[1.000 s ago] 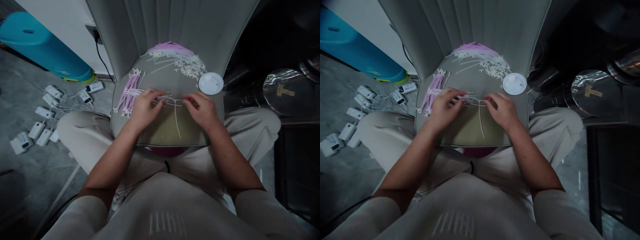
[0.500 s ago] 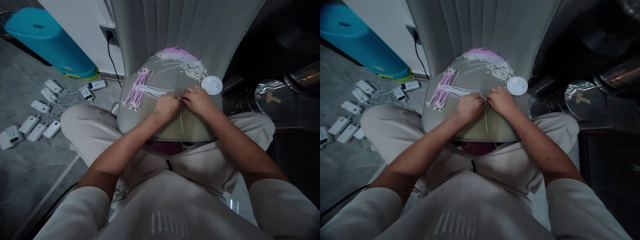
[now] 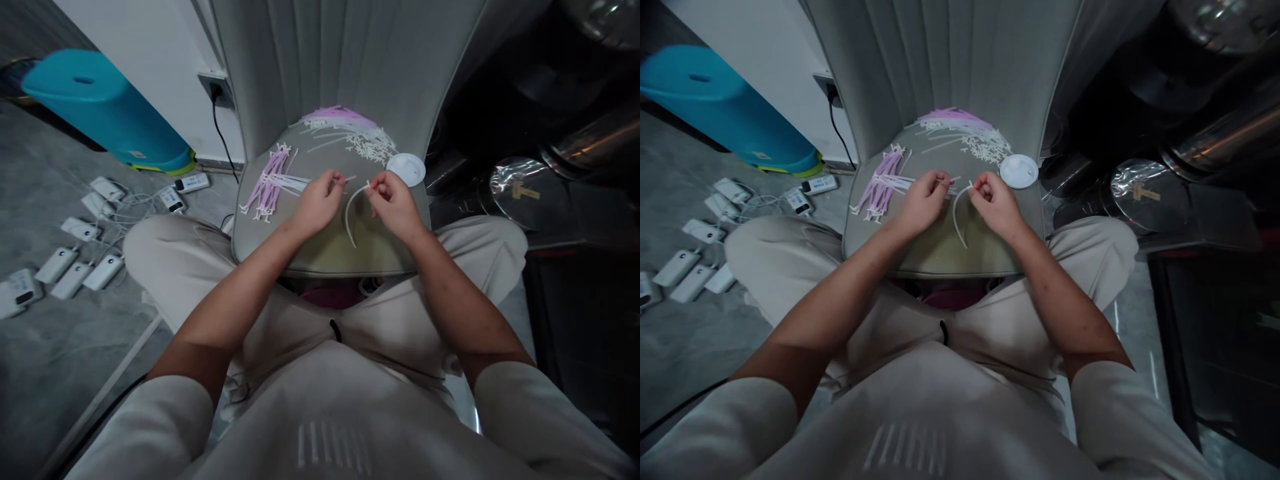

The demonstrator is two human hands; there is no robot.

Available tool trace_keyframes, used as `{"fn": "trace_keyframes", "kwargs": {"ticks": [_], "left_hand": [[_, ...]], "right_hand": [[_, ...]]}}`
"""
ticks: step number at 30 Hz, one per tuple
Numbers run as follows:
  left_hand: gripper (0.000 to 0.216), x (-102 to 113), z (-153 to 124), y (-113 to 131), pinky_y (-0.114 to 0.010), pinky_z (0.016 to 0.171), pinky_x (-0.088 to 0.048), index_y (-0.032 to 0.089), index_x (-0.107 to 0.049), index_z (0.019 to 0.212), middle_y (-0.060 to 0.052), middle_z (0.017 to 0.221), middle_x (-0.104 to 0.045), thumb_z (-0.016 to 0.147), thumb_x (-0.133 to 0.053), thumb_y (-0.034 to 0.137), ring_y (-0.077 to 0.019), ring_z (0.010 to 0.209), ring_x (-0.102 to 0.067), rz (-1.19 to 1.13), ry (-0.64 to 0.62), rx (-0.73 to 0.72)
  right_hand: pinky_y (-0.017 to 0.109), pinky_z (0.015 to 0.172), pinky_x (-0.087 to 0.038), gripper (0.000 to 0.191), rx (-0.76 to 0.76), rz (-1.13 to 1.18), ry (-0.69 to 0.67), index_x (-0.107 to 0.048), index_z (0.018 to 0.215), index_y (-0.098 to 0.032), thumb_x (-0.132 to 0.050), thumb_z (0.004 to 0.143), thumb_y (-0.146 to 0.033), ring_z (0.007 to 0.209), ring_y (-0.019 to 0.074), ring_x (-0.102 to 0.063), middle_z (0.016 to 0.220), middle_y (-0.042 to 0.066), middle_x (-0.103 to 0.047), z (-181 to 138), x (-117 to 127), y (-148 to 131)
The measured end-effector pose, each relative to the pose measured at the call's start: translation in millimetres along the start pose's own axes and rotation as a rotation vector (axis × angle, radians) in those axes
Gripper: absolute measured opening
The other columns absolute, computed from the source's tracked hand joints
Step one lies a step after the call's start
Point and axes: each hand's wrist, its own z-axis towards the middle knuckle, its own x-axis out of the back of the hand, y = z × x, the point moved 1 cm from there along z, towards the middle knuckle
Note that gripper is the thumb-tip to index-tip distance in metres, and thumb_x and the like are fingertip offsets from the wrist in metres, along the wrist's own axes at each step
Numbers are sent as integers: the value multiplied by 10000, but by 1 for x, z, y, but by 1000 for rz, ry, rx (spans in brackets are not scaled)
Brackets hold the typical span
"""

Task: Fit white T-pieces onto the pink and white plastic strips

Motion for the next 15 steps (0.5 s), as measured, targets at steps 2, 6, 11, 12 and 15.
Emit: {"fn": "trace_keyframes", "kwargs": {"ticks": [2,6,11,12,15], "left_hand": [[220,-1,-1,8,-265,706,-435,185,-694,988,7,707,-606,992,-536,338,-147,696,-563,-60,-20,-24],[190,0,0,23,-248,701,-452,187,-665,975,4,753,-621,994,-526,316,-133,715,-573,-185,-19,-54],[103,10,-2,42,-256,771,-517,219,-585,959,-21,871,-660,984,-486,213,-133,802,-616,-271,-23,-61],[114,13,-3,46,-260,779,-519,222,-571,924,-17,853,-645,980,-476,194,-135,805,-613,-269,4,-86],[196,22,-6,63,-269,789,-517,219,-524,805,-2,770,-579,989,-458,205,-138,792,-604,-319,111,-209]], "right_hand": [[267,535,-368,147,-10,73,37,-502,856,-264,-601,886,-369,529,117,-397,601,-70,-377,-1,3,-6],[263,480,-270,284,-44,180,26,-469,765,-266,-606,875,-489,488,112,-310,557,-71,-284,-3,9,-18],[256,459,-213,408,7,283,-15,-527,715,-259,-658,797,-637,477,102,-261,524,-65,-296,-9,14,-39],[252,455,-205,417,35,305,-4,-540,707,-253,-667,791,-640,472,96,-259,517,-66,-307,-10,16,-45],[238,437,-221,419,121,354,13,-559,682,-231,-685,799,-613,455,80,-301,501,-67,-363,-11,24,-67]]}}
